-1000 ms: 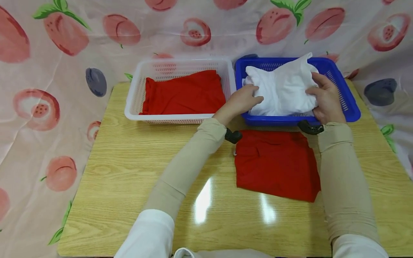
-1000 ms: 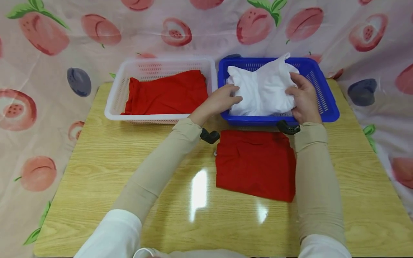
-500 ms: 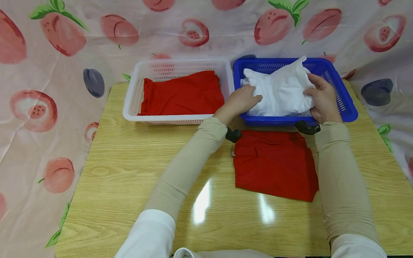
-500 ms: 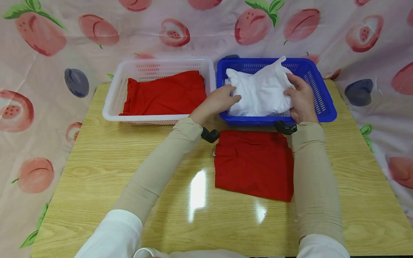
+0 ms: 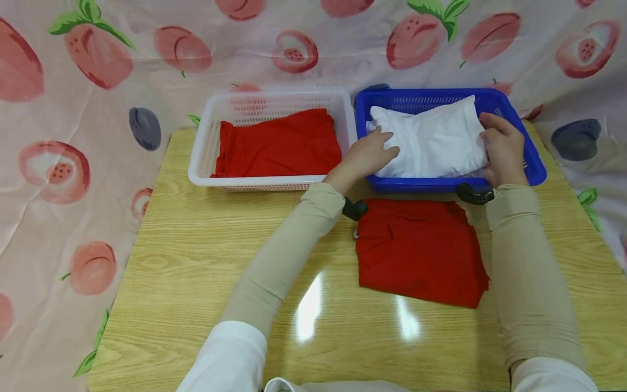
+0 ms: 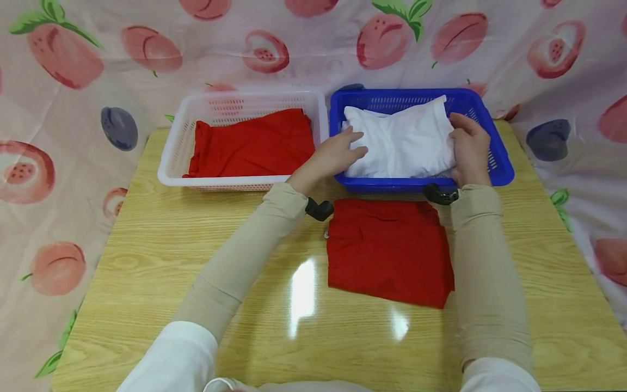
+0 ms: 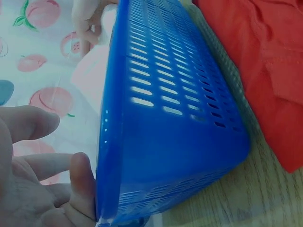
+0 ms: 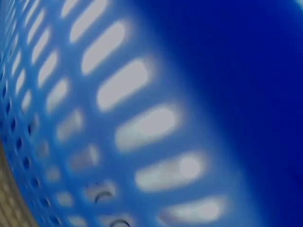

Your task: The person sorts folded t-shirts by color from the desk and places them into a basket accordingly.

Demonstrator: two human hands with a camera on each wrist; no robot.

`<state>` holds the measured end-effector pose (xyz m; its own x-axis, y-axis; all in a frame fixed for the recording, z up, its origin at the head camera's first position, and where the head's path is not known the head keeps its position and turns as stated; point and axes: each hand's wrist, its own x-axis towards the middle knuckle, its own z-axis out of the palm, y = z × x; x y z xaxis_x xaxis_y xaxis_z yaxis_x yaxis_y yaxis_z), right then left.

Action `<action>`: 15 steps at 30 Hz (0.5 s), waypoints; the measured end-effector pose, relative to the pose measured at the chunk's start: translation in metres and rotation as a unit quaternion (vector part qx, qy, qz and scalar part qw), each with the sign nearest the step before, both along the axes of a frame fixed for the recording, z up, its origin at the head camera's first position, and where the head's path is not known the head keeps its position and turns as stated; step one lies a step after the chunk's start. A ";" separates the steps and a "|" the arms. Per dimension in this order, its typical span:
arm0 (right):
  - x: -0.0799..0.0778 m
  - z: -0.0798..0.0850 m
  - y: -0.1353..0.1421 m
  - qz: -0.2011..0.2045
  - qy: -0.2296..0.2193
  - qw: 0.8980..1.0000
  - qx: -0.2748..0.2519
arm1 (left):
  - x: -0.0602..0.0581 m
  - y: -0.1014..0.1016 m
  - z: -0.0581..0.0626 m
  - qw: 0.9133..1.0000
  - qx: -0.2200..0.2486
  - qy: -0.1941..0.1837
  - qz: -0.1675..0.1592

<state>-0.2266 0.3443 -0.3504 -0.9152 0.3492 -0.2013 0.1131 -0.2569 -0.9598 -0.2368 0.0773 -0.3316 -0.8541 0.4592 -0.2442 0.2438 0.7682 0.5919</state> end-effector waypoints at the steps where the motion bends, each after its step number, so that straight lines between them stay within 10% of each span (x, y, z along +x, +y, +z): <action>1: 0.001 0.001 0.001 -0.005 -0.005 1.000 0.015 | 0.000 0.000 0.000 1.000 0.006 -0.005 0.000; 5: 0.003 0.004 0.006 0.012 -0.056 0.993 0.101 | -0.002 -0.002 -0.001 0.999 0.027 -0.019 -0.001; 15: 0.005 0.004 0.016 0.143 -0.132 0.939 0.282 | -0.001 -0.004 -0.003 0.999 0.039 -0.009 -0.010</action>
<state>-0.2216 0.3608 -0.3464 -0.9317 0.2167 -0.2915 0.3539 0.3610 -0.8628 -0.2374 0.0731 -0.3348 -0.8407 0.4939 -0.2218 0.2472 0.7146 0.6543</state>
